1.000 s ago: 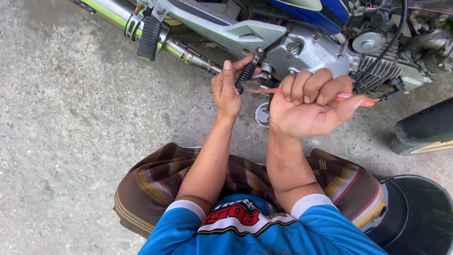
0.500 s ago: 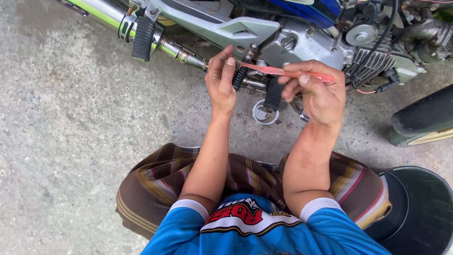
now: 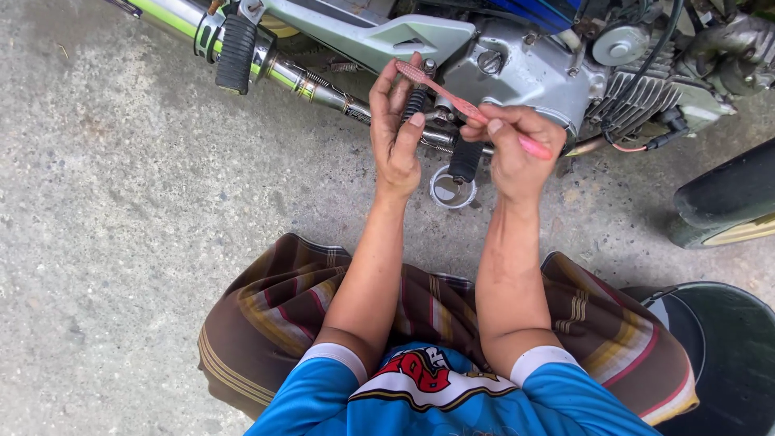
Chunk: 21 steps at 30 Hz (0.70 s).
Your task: Cleaning the exterior of a motorcycle engine using a toothbrush and a screwdriver.
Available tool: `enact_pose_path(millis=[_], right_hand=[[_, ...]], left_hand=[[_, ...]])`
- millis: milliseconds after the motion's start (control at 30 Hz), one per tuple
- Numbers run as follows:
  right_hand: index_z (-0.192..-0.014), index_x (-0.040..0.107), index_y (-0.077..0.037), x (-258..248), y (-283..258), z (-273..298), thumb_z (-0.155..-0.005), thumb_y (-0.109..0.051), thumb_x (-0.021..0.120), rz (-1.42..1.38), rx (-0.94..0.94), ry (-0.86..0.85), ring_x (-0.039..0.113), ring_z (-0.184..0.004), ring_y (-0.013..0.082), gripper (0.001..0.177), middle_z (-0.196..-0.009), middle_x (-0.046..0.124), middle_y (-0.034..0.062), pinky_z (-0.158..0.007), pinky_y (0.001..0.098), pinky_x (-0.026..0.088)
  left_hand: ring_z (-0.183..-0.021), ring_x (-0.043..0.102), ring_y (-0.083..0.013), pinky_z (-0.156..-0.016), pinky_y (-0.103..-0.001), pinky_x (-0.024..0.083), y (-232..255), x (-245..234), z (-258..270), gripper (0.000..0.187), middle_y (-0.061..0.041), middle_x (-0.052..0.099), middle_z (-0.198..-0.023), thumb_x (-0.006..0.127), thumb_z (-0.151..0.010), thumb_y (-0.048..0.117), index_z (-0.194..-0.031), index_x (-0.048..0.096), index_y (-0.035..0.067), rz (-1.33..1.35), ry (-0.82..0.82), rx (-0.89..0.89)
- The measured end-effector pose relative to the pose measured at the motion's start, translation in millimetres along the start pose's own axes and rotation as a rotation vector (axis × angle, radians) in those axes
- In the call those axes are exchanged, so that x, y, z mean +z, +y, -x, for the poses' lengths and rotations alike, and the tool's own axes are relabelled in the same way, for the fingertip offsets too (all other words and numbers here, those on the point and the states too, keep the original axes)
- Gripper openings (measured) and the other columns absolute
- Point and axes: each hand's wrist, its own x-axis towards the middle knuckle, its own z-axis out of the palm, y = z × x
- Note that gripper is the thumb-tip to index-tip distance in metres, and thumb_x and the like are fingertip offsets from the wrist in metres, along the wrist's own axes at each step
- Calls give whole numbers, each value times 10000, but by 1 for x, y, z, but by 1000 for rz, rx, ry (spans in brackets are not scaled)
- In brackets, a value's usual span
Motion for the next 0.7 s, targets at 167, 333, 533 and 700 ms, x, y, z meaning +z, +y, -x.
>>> enact_pose_path(millis=[167, 333, 533, 700], right_hand=[[-1066, 717, 127, -28, 3, -6, -955, 63, 548, -133, 91, -18, 756, -798, 304, 212, -945, 740, 238, -773, 429, 667], [-1045, 690, 129, -13, 12, -6, -957, 70, 547, -175, 77, -41, 757, -777, 324, 178, -932, 735, 245, -753, 442, 675], [-1058, 695, 142, -23, 32, 8, -935, 62, 528, -186, 180, 4, 743, -752, 316, 222, -924, 733, 242, -749, 431, 655], [-995, 712, 109, -13, 32, 5, -915, 32, 548, -346, 23, 85, 746, -736, 298, 199, -900, 742, 227, -713, 421, 657]], left_hand=[[-1433, 514, -336, -1277, -422, 349, -1, -18, -16, 669, -266, 516, -1501, 557, -888, 115, -1514, 386, -45, 95, -12, -4], [-1342, 597, -359, -1225, -447, 432, -1, -28, -26, 639, -293, 618, -1382, 513, -852, 160, -1427, 528, -118, 32, -10, 16], [-1406, 541, -356, -1261, -412, 347, 3, -32, -26, 660, -313, 577, -1460, 478, -825, 142, -1423, 496, -135, 95, 9, 1], [-1380, 586, -349, -1285, -416, 380, -4, -30, -27, 631, -301, 623, -1385, 463, -837, 146, -1395, 546, -136, 83, 24, 62]])
